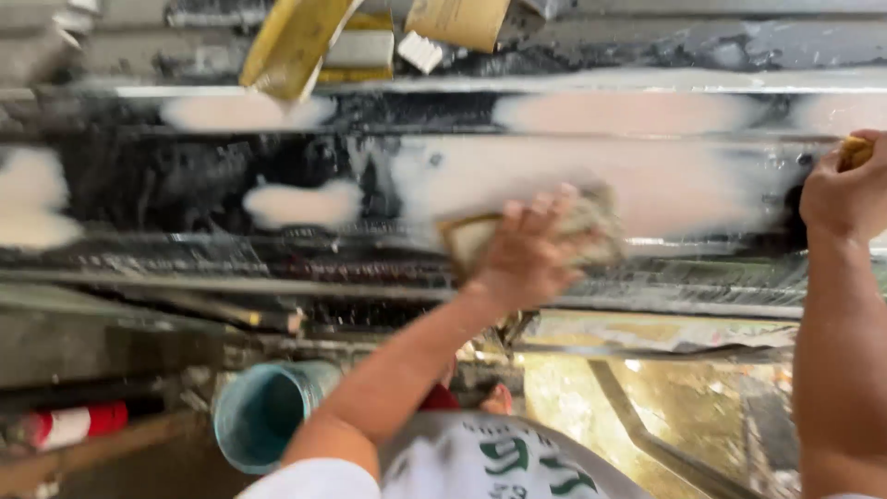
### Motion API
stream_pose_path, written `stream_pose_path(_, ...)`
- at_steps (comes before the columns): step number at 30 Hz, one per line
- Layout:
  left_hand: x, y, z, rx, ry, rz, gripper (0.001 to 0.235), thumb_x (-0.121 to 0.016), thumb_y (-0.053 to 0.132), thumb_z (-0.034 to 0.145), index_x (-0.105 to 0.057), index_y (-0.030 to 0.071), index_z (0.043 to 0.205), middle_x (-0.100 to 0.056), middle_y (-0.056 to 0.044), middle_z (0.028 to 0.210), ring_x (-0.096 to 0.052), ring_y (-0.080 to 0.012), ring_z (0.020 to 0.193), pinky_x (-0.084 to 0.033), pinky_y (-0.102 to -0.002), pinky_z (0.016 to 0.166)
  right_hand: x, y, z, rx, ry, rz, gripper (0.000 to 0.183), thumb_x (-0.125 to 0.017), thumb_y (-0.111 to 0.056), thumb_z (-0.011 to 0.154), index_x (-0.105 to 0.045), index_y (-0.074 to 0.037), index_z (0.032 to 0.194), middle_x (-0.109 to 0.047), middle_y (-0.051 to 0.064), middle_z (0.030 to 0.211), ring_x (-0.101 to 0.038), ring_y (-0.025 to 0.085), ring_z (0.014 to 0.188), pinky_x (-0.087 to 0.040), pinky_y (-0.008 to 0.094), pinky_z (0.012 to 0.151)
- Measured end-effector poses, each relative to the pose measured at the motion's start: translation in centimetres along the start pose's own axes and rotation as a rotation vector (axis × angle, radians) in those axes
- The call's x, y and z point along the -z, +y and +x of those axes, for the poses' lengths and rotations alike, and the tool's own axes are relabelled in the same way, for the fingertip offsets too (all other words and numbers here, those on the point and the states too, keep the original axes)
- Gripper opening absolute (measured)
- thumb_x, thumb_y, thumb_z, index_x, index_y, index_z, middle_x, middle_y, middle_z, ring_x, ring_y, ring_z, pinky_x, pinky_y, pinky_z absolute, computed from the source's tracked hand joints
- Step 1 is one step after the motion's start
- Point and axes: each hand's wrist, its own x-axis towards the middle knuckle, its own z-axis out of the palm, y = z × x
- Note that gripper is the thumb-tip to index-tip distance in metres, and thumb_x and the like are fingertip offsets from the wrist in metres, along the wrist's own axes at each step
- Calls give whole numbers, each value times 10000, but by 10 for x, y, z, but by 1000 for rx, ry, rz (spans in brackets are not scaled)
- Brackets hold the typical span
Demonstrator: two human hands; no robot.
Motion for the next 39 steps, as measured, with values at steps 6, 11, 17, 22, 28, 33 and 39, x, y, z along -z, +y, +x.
stream_pose_path(6, 74, -74, -64, 64, -191, -44, 472, -703, 59, 903, -614, 205, 1343, -446, -34, 1529, -345, -298, 1444, -520, -434, 1075, 25, -18, 5, 58, 103, -131, 199, -883, -114, 996, -720, -109, 1109, -601, 130, 1100, -637, 353, 757, -544, 475, 578)
stream_pose_path(11, 64, -79, -73, 572, -167, 346, 463, -591, 465, 921, -615, 337, 1366, -375, -184, 1543, -493, -388, 1287, -568, -369, 540, 33, -39, 8, -72, -54, -168, 215, -839, -179, 1036, -689, -84, 1157, -499, 146, 1215, -642, 352, 844, -608, 505, 602)
stream_pose_path(17, -49, -4, -5, 56, -467, 49, 720, -714, 519, 839, -430, 374, 1485, -191, -182, 1628, -266, -388, 1451, -165, -626, 1170, 33, -22, 6, -37, -43, -46, 204, -818, -157, 1018, -731, -87, 1188, -536, 166, 1237, -646, 413, 781, -566, 548, 587)
stream_pose_path(22, 111, -75, -40, 270, -263, -189, 482, -786, 72, 790, -669, 234, 1229, -434, -92, 1419, -418, -362, 1376, -483, -492, 1102, 27, -25, 7, -98, -45, -65, 195, -815, -161, 959, -762, -99, 1136, -560, 150, 1205, -654, 360, 794, -582, 488, 591)
stream_pose_path(28, 69, -40, -17, 408, -188, -25, 417, -773, 277, 838, -654, 240, 1236, -501, -118, 1380, -458, -308, 1326, -582, -424, 935, 13, -16, 5, -29, 6, -224, 189, -855, -246, 1003, -744, -149, 1122, -567, 112, 1194, -647, 316, 866, -591, 456, 588)
stream_pose_path(33, -17, 13, 21, -40, -634, 128, 654, -599, 658, 845, -415, 478, 1446, -210, -197, 1591, -251, -339, 1419, -273, -545, 1108, 21, -3, 4, 93, 50, -147, 190, -864, -181, 1083, -749, -108, 1214, -601, 131, 1205, -644, 330, 855, -578, 469, 629)
stream_pose_path(39, 123, -94, -46, 482, -386, 206, 642, -786, 262, 810, -530, 206, 1396, -539, -158, 1393, -557, -289, 1240, -491, -461, 1041, 12, -5, 4, 42, 98, -205, 178, -861, -236, 1021, -753, -165, 1144, -622, 78, 1107, -626, 274, 842, -523, 385, 626)
